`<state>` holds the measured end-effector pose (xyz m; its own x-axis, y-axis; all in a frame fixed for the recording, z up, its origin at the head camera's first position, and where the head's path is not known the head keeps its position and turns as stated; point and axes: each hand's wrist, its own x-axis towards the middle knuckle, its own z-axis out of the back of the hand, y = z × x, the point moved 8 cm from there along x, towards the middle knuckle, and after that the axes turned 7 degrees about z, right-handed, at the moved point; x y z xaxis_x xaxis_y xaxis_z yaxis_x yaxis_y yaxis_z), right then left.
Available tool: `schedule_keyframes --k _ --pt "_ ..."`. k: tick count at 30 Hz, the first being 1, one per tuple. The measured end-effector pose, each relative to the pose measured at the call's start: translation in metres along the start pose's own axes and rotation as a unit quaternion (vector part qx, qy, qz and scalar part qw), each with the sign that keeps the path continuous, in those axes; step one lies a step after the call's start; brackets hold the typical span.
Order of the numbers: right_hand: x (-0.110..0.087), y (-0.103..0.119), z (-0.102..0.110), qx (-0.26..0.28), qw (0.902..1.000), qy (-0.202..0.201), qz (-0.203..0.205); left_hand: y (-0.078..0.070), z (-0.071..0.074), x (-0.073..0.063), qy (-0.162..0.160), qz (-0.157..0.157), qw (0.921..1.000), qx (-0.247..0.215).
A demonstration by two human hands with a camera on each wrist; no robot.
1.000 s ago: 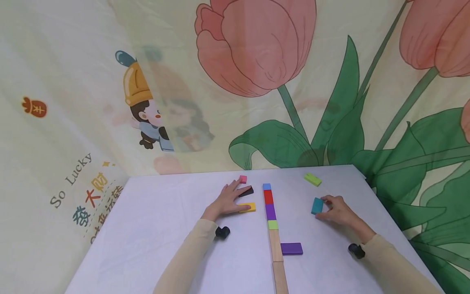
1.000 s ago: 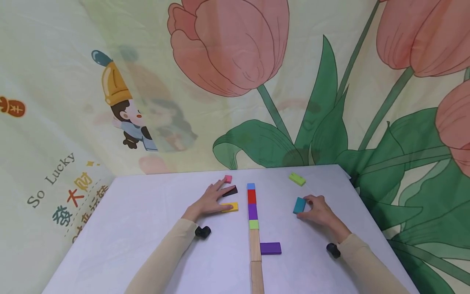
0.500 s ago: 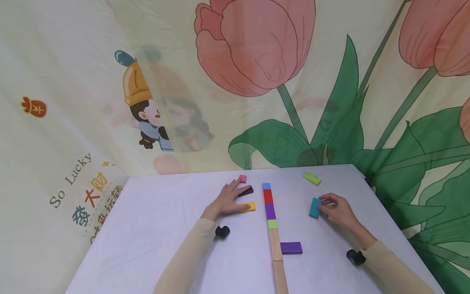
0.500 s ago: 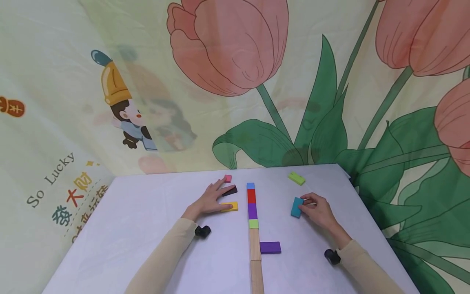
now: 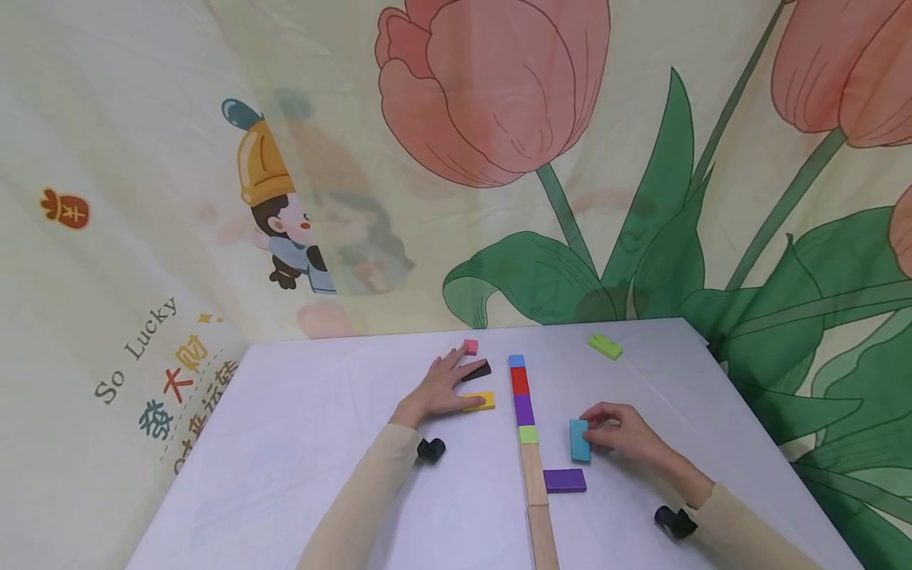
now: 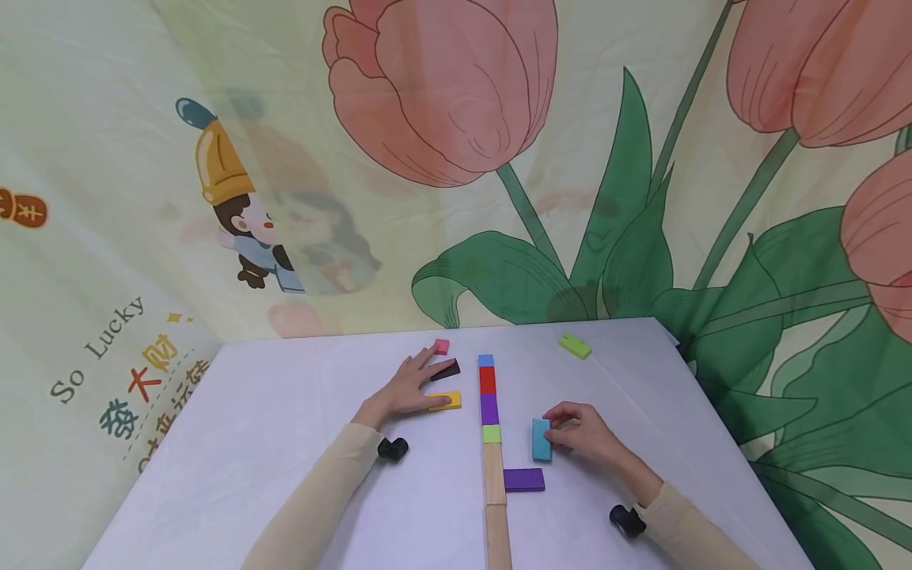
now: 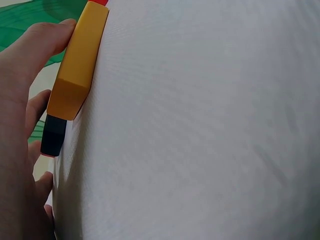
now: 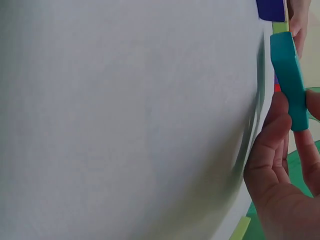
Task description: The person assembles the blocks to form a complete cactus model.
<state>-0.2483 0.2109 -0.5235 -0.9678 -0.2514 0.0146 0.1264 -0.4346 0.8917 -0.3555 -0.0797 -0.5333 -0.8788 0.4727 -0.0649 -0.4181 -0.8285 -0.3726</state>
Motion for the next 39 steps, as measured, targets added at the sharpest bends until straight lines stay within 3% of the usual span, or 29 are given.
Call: schedule_keyframes --k 14,30,35,39 --pt "-0.001 0.006 -0.015 -0.013 0.9990 0.039 0.014 -0.001 0.002 -0.001 -0.005 -0.007 0.9999 -0.007" --pt "0.002 0.001 -0.017 -0.041 0.9986 0.033 0.011 0.000 0.002 -0.002 -0.004 -0.006 0.9999 -0.011" --pt "0.012 -0.001 -0.002 -0.055 0.9983 -0.001 -0.016 -0.002 0.004 -0.002 -0.002 -0.006 0.9998 -0.016" --pt "0.037 -0.006 0.030 -0.100 0.9930 -0.059 -0.021 -0.001 0.003 -0.002 0.003 -0.003 0.9999 -0.009"
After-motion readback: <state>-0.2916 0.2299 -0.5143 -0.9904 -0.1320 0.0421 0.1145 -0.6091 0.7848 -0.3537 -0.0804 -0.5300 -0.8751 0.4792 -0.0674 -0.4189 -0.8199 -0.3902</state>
